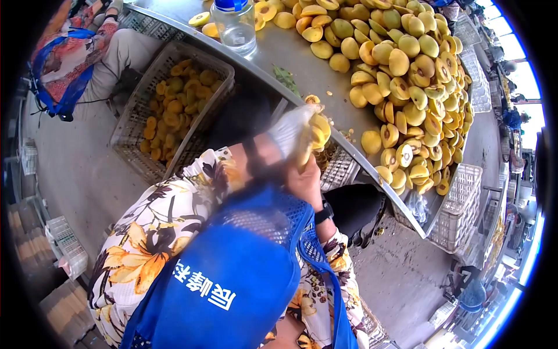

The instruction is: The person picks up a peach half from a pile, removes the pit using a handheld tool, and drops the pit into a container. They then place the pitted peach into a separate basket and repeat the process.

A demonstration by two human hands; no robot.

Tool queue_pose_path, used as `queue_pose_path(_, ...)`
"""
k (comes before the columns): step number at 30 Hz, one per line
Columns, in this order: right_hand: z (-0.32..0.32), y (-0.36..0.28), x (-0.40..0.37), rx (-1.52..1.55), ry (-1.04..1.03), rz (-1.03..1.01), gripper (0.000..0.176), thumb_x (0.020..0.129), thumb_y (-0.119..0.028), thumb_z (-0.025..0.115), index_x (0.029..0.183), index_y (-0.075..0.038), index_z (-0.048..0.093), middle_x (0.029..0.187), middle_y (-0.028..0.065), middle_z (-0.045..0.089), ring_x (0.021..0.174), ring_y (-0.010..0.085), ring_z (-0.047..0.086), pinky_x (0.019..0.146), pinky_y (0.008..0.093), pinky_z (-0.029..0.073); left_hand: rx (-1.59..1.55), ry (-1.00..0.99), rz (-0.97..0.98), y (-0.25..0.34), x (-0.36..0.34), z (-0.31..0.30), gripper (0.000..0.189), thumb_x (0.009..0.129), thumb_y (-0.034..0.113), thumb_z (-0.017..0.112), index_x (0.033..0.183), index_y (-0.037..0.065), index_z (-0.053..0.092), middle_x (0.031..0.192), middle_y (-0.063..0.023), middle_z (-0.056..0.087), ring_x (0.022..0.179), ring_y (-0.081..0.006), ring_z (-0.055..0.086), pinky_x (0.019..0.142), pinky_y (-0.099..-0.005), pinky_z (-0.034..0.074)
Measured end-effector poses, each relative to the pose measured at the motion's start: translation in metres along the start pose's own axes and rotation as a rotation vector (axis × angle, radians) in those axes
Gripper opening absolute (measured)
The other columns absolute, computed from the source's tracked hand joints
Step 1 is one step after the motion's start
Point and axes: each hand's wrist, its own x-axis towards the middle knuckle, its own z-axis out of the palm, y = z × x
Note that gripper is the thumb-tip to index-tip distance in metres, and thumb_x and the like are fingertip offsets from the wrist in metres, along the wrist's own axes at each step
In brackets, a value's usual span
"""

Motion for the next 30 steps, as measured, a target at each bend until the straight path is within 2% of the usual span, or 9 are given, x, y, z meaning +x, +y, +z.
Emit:
queue_pose_path(6,0.003,-0.008,-0.007,-0.039,0.012,-0.182,0.016,0.081,-0.011,0.06,0.096,-0.004,0.059,0.074,0.0031,0.061,0.063,0.0111,0.058,0.06,0.0274,0.049,0.472,0.405,0.385,0.007,-0.02,0.01,0.032,0.089,0.039,0.056,0.093,0.007,0.06,0.08,-0.0033,0.06,0.065,-0.012,0.057,0.053,-0.026,0.046)
queue_pose_path(8,-0.008,-0.015,-0.011,0.09,0.129,0.093,0.017,0.082,-0.011,0.06,0.097,-0.004,0.059,0.073,0.0046,0.062,0.064,0.0118,0.059,0.059,0.0274,0.049,0.347,0.48,0.335,0.025,-0.034,0.009,0.036,0.088,0.041,0.058,0.096,0.006,0.06,0.082,-0.0043,0.061,0.07,-0.012,0.057,0.061,-0.0255,0.045)
queue_pose_path(12,-0.033,-0.002,-0.021,0.167,0.203,0.119,0.011,0.086,-0.002,0.054,0.096,-0.003,0.049,0.06,-0.002,0.048,0.042,0.0044,0.044,0.038,0.0191,0.035,0.517,0.604,0.63,0.077,-0.075,-0.031,0.037,0.086,0.04,0.06,0.097,0.005,0.059,0.074,-0.0047,0.061,0.057,-0.0157,0.061,0.047,-0.0263,0.05)
queue_pose_path(15,-0.048,0.01,-0.03,0.174,0.253,0.096,0.01,0.086,-0.003,0.054,0.095,-0.003,0.049,0.06,-0.0022,0.048,0.042,0.0044,0.044,0.038,0.0195,0.035,1.69,1.075,0.436,0.118,-0.109,-0.015,0.043,0.087,0.044,0.054,0.101,0.005,0.065,0.081,-0.0101,0.067,0.068,-0.019,0.064,0.064,-0.0302,0.05)
queue_pose_path(16,-0.051,0.012,-0.032,0.188,0.26,0.1,0.01,0.086,-0.003,0.054,0.095,-0.003,0.049,0.06,-0.0022,0.048,0.042,0.0044,0.043,0.038,0.0196,0.035,2.0,1.078,0.701,0.138,-0.101,-0.066,0.037,0.084,0.045,0.053,0.083,0.011,0.068,0.085,-0.0081,0.067,0.07,-0.0231,0.064,0.064,-0.0349,0.049)
queue_pose_path(20,-0.063,0.025,-0.03,0.135,0.384,0.065,0.01,0.086,-0.005,0.054,0.095,-0.003,0.05,0.06,-0.0013,0.048,0.041,0.0052,0.042,0.037,0.0205,0.035,2.361,0.583,0.929,0.1,-0.047,0.003,0.029,0.085,0.036,0.053,0.086,0.01,0.066,0.085,-0.0088,0.065,0.081,-0.0269,0.063,0.067,-0.0386,0.05)
queue_pose_path(22,-0.069,0.016,-0.032,0.158,0.435,0.057,0.01,0.087,-0.006,0.054,0.095,-0.003,0.05,0.06,-0.0012,0.048,0.04,0.0057,0.041,0.037,0.0205,0.035,2.351,-0.15,1.252,0.068,0.014,0.026,0.022,0.084,0.03,0.055,0.089,0.012,0.065,0.083,-0.0083,0.064,0.079,-0.0275,0.063,0.067,-0.0384,0.052)
queue_pose_path(28,-0.086,0.015,-0.062,0.196,0.551,0.025,0.01,0.088,-0.007,0.054,0.096,-0.003,0.05,0.061,-0.0006,0.047,0.043,0.006,0.042,0.039,0.0196,0.036,2.795,-0.628,0.274,-0.067,0.125,0.102,0.031,0.088,0.028,0.05,0.113,0.012,0.059,0.122,-0.0164,0.051,0.105,-0.032,0.057,0.086,-0.0405,0.048)
queue_pose_path(30,-0.089,0.018,-0.074,0.19,0.585,0.045,0.011,0.087,-0.006,0.054,0.096,-0.003,0.049,0.061,-0.0011,0.047,0.043,0.0059,0.042,0.039,0.0194,0.036,2.652,-0.383,0.114,-0.085,0.136,0.104,0.035,0.089,0.03,0.049,0.118,0.012,0.057,0.12,-0.0183,0.053,0.109,-0.0322,0.055,0.09,-0.0405,0.045)
